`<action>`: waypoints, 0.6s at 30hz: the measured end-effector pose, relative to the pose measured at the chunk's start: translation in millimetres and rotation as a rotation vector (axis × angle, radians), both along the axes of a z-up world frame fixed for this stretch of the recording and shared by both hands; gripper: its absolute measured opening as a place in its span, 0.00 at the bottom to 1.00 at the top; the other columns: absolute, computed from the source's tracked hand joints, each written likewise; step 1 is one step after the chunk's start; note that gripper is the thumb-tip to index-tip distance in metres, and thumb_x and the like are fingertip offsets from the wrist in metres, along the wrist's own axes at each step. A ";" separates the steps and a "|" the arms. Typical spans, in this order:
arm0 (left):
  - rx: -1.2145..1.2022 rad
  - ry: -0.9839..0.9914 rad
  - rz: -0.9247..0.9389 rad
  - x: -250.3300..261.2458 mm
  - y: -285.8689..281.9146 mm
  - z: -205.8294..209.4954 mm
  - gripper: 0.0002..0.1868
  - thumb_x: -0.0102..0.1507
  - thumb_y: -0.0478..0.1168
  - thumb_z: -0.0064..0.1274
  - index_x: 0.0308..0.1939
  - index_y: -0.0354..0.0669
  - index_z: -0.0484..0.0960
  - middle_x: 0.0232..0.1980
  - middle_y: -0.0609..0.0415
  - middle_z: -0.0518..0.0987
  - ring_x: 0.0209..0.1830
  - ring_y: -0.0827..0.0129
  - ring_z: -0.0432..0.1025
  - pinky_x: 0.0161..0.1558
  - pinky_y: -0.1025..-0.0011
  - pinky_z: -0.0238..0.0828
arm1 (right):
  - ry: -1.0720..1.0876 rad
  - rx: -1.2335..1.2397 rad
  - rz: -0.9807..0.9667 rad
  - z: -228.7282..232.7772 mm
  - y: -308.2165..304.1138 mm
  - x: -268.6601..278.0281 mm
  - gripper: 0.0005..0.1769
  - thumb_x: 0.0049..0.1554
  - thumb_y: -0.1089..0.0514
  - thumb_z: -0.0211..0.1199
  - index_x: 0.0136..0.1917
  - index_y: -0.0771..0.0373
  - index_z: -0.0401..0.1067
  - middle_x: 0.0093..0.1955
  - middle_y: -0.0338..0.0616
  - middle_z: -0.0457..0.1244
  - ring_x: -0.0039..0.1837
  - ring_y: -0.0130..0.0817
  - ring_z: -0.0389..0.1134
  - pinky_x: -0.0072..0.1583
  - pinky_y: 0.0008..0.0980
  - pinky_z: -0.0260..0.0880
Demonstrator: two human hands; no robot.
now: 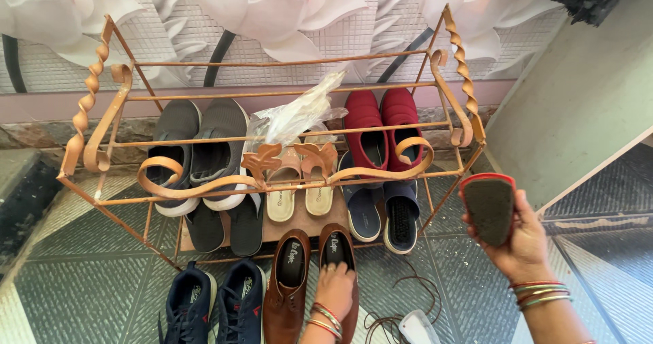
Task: The person removes a pair of blue sneakers from a shoe rack and places them on the floor. They then take a pair of brown leather shoes, brush them with a shoe brush, and tie the laces. The shoes remain on the floor after the task.
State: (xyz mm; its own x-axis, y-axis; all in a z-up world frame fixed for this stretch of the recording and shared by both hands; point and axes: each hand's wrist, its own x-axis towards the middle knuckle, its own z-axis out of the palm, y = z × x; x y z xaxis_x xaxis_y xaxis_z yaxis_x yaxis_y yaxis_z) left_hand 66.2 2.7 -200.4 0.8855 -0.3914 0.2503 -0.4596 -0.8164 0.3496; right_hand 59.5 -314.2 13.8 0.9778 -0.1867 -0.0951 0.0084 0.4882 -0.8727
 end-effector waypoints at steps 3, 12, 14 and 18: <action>0.029 -0.016 0.062 5.4 23.6 37.3 0.18 0.57 0.45 0.57 0.48 0.40 0.79 0.45 0.45 0.78 0.51 0.51 0.71 0.57 0.50 0.60 | -0.018 0.048 0.102 -1.0 9.1 -0.8 0.38 0.67 0.28 0.38 0.72 0.55 0.67 0.66 0.50 0.67 0.52 0.42 0.70 0.49 0.40 0.69; 0.458 0.604 0.225 10.6 89.4 43.2 0.26 0.62 0.63 0.54 0.50 0.47 0.81 0.53 0.46 0.82 0.59 0.55 0.73 0.67 0.43 0.49 | 0.079 0.064 0.117 3.1 28.7 -2.6 0.35 0.67 0.30 0.39 0.69 0.55 0.68 0.64 0.48 0.67 0.53 0.43 0.69 0.52 0.42 0.69; 0.474 0.414 0.200 8.7 92.6 26.1 0.10 0.63 0.44 0.50 0.40 0.52 0.87 0.44 0.50 0.87 0.47 0.57 0.81 0.65 0.47 0.57 | 0.062 0.058 0.108 4.8 33.2 -3.4 0.36 0.67 0.29 0.39 0.69 0.55 0.68 0.63 0.47 0.67 0.52 0.43 0.69 0.51 0.41 0.69; 0.121 0.448 0.242 26.2 113.4 -0.6 0.14 0.62 0.52 0.55 0.43 0.50 0.86 0.45 0.46 0.84 0.48 0.53 0.78 0.64 0.48 0.58 | 0.038 0.051 0.126 15.6 34.9 -4.8 0.37 0.66 0.28 0.39 0.69 0.55 0.69 0.63 0.47 0.68 0.52 0.41 0.69 0.49 0.39 0.68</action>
